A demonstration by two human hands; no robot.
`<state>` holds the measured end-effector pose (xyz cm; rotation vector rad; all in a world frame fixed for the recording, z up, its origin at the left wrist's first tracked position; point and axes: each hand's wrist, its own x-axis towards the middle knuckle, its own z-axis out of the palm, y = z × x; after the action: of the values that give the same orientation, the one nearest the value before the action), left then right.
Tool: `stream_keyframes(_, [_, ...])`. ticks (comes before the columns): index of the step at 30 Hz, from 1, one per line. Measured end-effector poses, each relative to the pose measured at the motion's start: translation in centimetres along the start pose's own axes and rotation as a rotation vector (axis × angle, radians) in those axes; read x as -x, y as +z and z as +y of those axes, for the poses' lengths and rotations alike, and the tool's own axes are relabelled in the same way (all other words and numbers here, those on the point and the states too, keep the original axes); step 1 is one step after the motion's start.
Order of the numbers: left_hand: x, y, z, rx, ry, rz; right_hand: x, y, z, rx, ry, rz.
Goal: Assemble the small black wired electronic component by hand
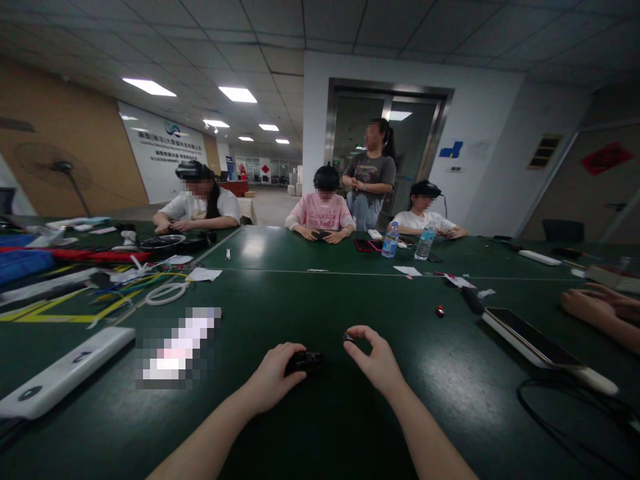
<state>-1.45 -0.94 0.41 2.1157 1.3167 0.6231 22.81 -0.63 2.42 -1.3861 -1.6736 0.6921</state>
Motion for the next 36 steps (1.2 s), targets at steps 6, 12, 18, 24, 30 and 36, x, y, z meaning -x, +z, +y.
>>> stream_keyframes(6, [0.1, -0.4, 0.5, 0.005, -0.033, -0.026, -0.3, -0.8, 0.6, -0.019, 0.001, 0.038])
stream_keyframes(12, [0.3, -0.5, 0.8, 0.001, -0.043, -0.037, -0.6, -1.2, 0.9, -0.014, 0.019, 0.052])
stream_keyframes(18, [0.3, -0.4, 0.1, 0.014, -0.019, -0.033, -0.4, -1.3, 0.6, -0.004, 0.020, 0.026])
stream_keyframes(24, [0.1, -0.1, -0.1, 0.003, -0.003, -0.017, -0.2, -1.1, 0.3, -0.003, 0.020, 0.001])
stream_keyframes(30, [0.0, 0.1, -0.3, -0.016, 0.009, 0.001, 0.0, -0.5, -0.2, -0.004, 0.003, -0.040])
stream_keyframes(36, [0.0, 0.0, -0.1, -0.033, 0.017, -0.010, 0.7, 0.5, -1.4, 0.024, 0.023, -0.107])
